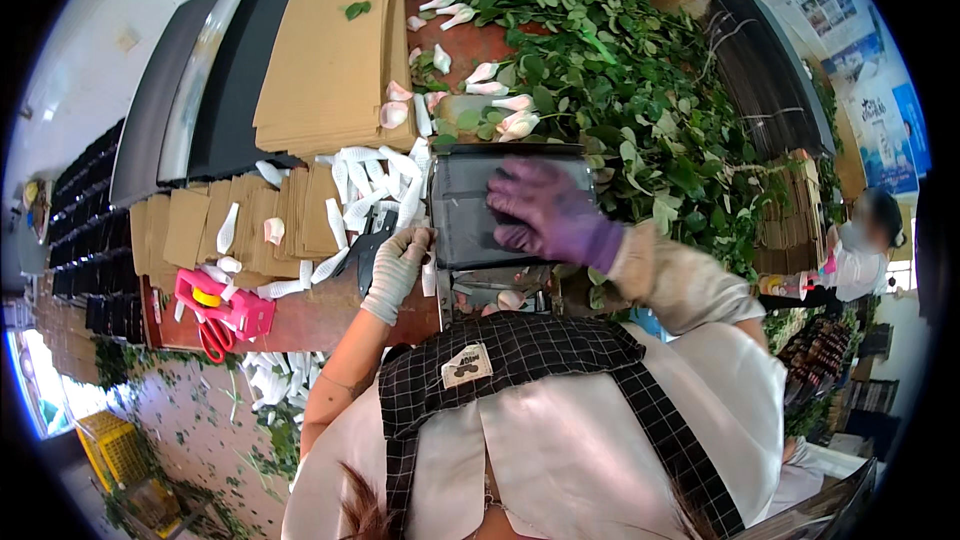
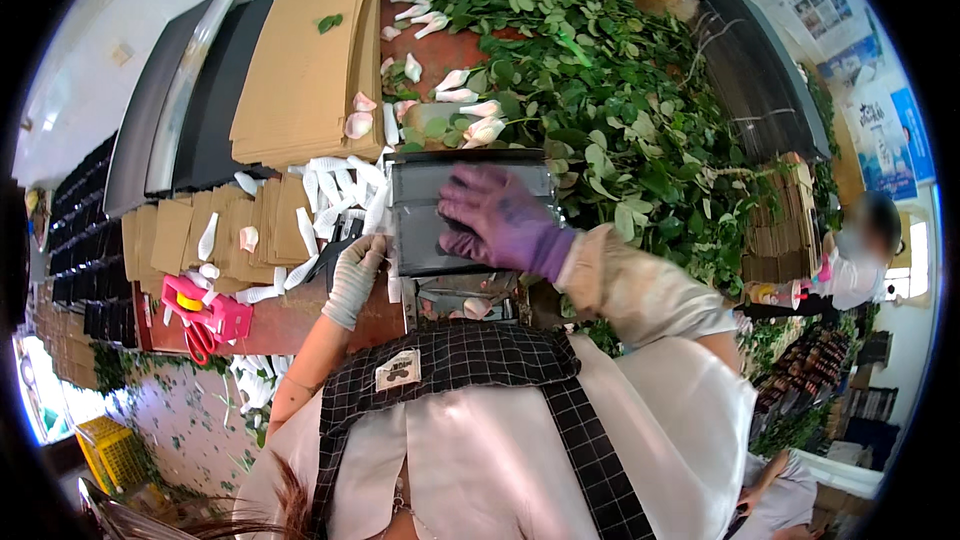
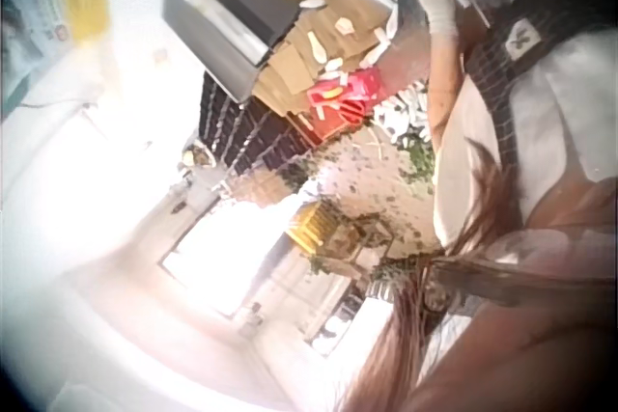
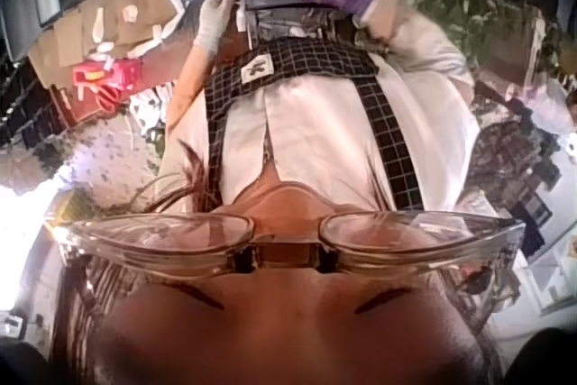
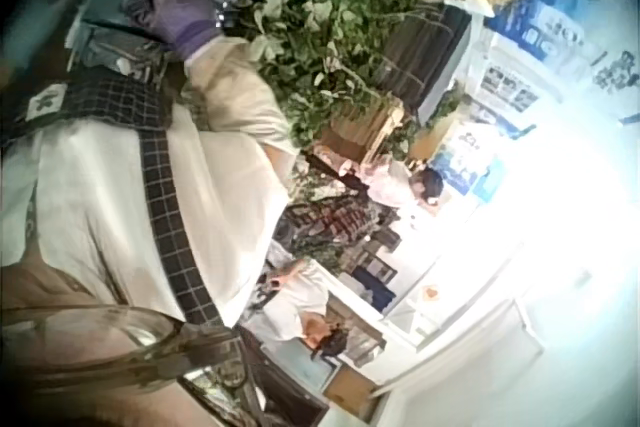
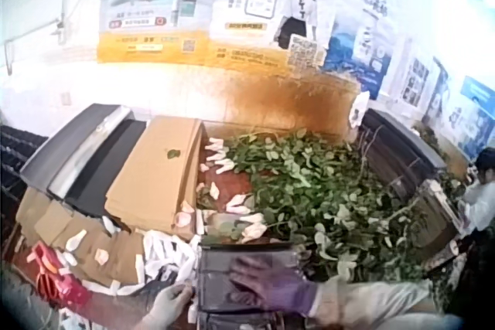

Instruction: The person places several roses into a black protective sleeve, inserts a small cardboard support, and then uses a handheld tape dispenser to seal the sleeve.

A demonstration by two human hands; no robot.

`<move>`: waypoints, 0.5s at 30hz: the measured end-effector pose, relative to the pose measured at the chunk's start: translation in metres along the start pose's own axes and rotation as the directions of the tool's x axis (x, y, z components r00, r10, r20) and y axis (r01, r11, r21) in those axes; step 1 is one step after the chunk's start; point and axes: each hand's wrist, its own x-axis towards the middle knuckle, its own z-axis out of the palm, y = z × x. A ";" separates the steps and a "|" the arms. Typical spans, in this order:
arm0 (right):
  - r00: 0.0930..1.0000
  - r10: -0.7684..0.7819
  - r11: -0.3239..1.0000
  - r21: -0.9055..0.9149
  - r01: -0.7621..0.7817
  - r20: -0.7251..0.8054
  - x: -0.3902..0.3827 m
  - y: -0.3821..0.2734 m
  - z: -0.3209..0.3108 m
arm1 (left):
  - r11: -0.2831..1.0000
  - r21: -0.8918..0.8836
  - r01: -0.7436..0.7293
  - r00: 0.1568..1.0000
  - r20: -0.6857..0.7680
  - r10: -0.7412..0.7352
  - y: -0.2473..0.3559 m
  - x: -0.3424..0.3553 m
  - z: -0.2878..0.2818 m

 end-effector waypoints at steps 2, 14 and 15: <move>0.993 -0.002 0.999 -0.038 -0.003 -0.116 -0.009 -0.012 0.008 | 1.000 0.015 -0.009 1.000 0.007 0.009 -0.008 0.014 -0.006; 0.185 0.883 -0.467 0.772 0.432 0.431 -0.208 -0.041 0.124 | 0.971 0.232 -0.057 0.985 0.170 0.017 -0.055 0.076 -0.046; 0.213 0.872 -0.488 0.750 0.447 0.441 -0.210 -0.032 0.122 | 0.946 0.292 -0.141 0.970 0.231 0.073 -0.052 0.080 -0.044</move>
